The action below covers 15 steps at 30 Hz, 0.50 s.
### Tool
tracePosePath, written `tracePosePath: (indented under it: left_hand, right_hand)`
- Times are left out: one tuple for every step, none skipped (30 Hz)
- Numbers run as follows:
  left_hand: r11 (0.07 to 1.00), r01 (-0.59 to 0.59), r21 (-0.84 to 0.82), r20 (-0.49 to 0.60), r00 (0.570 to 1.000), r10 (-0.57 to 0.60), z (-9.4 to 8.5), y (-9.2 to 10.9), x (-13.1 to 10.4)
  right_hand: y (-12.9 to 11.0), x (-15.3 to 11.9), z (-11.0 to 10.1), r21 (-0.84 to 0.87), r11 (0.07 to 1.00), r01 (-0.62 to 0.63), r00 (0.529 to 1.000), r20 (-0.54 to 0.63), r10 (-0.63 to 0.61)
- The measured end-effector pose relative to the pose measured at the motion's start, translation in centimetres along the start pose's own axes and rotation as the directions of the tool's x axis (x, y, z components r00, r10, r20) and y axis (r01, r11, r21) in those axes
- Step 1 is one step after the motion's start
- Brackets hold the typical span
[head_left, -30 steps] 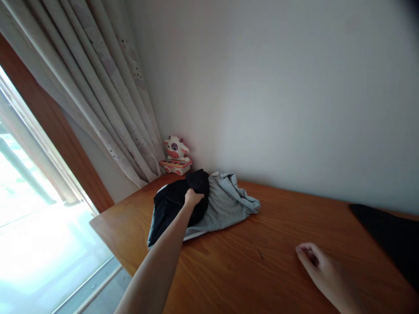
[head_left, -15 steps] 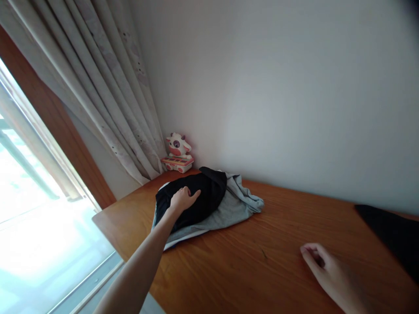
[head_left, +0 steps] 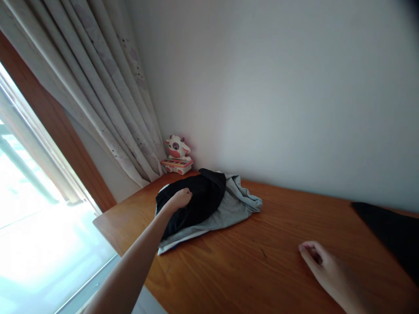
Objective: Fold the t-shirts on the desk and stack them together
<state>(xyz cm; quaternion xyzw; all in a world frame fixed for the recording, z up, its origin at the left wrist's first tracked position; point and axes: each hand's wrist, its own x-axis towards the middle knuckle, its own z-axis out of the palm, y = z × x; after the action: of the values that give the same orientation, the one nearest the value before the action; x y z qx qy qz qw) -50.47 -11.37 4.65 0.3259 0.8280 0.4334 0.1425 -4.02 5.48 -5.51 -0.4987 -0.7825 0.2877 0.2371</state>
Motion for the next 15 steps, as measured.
tracePosePath:
  left_hand:
    - [0.992, 0.043, -0.117, -0.011, 0.999, -0.044, -0.9, 0.3, 0.2]
    - [0.968, 0.076, -0.238, -0.022, 0.996, -0.083, -1.8, 0.7, 0.4]
    - [0.933, 0.082, -0.352, -0.047, 0.993, -0.105, -2.6, 1.2, 0.6]
    - [0.886, 0.07, -0.458, -0.079, 0.99, -0.119, -3.2, 1.8, 0.7]
    - [0.833, 0.043, -0.552, -0.116, 0.985, -0.128, -3.8, 2.4, 0.9]
    - [0.775, 0.008, -0.632, -0.154, 0.979, -0.135, -4.2, 3.1, 1.0]
    - [0.718, -0.028, -0.696, -0.187, 0.972, -0.143, -4.5, 3.8, 1.1]
    - [0.663, -0.062, -0.746, -0.215, 0.965, -0.151, -4.6, 4.5, 1.2]
    - [0.613, -0.092, -0.785, -0.236, 0.959, -0.159, -4.7, 5.3, 1.2]
    - [0.571, -0.118, -0.812, -0.255, 0.953, -0.165, -4.6, 6.2, 1.1]
    - [0.527, -0.146, -0.837, -0.269, 0.949, -0.166, -4.4, 7.2, 0.9]
    - [0.476, -0.172, -0.862, -0.273, 0.95, -0.152, -4.1, 8.3, 0.5]
    - [0.425, -0.194, -0.884, -0.268, 0.956, -0.122, -3.5, 9.5, 0.0]
    - [0.359, -0.213, -0.909, -0.256, 0.963, -0.078, -2.8, 10.9, -0.7]
    - [0.304, -0.209, -0.93, -0.218, 0.976, 0.004, -1.8, 12.4, -1.7]
  right_hand:
    - [0.1, 0.0, 0.1, -0.001, 1.0, 0.002, 1.0, -0.002, -0.003]
    - [0.2, 0.1, 0.2, -0.001, 1.0, 0.009, 1.0, -0.006, -0.009]
    - [0.3, 0.1, 0.3, 0.002, 1.0, 0.018, 1.0, -0.012, -0.018]
    - [0.3, 0.0, 0.3, 0.003, 1.0, 0.025, 1.0, -0.018, -0.025]
    - [0.3, 0.0, 0.4, 0.004, 1.0, 0.029, 0.999, -0.023, -0.029]
    - [0.4, -0.1, 0.4, 0.004, 1.0, 0.03, 0.999, -0.024, -0.03]
    - [0.4, -0.1, 0.4, 0.002, 1.0, 0.028, 0.999, -0.021, -0.028]
    - [0.3, -0.1, 0.4, -0.002, 1.0, 0.022, 1.0, -0.017, -0.022]
    - [0.3, -0.1, 0.3, -0.004, 1.0, 0.017, 1.0, -0.013, -0.017]
    - [0.3, 0.0, 0.3, -0.004, 1.0, 0.014, 1.0, -0.009, -0.014]
    - [0.3, 0.0, 0.2, -0.001, 1.0, 0.013, 1.0, -0.006, -0.013]
    - [0.2, 0.0, 0.2, 0.005, 1.0, 0.013, 1.0, -0.01, -0.013]
    - [0.1, 0.0, 0.1, 0.014, 1.0, 0.016, 1.0, -0.021, -0.015]
    - [-0.1, -0.1, 0.1, 0.03, 0.999, 0.025, 0.999, -0.04, -0.024]
    - [-0.4, -0.3, 0.2, 0.055, 0.997, 0.047, 0.997, -0.071, -0.043]
